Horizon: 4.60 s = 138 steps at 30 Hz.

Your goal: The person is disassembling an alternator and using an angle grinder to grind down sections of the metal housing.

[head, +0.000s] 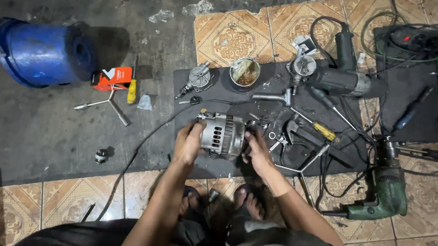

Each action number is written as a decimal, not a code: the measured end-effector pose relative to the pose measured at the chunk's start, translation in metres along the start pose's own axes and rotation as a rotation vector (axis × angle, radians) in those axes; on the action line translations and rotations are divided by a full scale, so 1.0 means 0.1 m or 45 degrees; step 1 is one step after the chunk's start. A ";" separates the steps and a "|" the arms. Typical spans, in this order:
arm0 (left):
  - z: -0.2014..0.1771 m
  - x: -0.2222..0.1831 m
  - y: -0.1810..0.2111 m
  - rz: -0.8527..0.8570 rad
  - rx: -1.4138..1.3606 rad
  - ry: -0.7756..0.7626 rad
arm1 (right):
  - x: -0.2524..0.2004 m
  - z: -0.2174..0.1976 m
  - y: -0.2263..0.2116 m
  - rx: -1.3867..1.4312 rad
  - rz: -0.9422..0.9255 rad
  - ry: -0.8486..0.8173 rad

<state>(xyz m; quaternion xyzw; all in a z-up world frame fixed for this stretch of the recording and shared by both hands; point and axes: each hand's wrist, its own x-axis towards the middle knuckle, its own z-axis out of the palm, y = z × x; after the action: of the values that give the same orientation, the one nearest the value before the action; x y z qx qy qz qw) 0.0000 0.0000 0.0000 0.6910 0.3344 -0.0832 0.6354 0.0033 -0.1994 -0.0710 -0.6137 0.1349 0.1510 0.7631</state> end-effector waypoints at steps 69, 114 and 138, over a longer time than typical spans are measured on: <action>-0.34 0.33 -1.70 0.468 0.834 -0.296 | -0.74 0.18 0.24 -1.377 -1.074 -0.084; -0.42 0.21 -2.11 1.123 0.781 -0.119 | 0.03 -0.14 0.67 -0.120 0.393 -0.155; -0.26 0.11 -1.52 0.995 -0.165 -0.346 | 0.11 0.09 0.97 0.351 -0.068 0.142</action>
<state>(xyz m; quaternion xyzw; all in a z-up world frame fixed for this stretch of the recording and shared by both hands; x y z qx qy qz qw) -0.0857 0.0234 -0.1259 0.7072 -0.0354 0.0949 0.6997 -0.0249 -0.1706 -0.1603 -0.5140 0.1802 0.0762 0.8352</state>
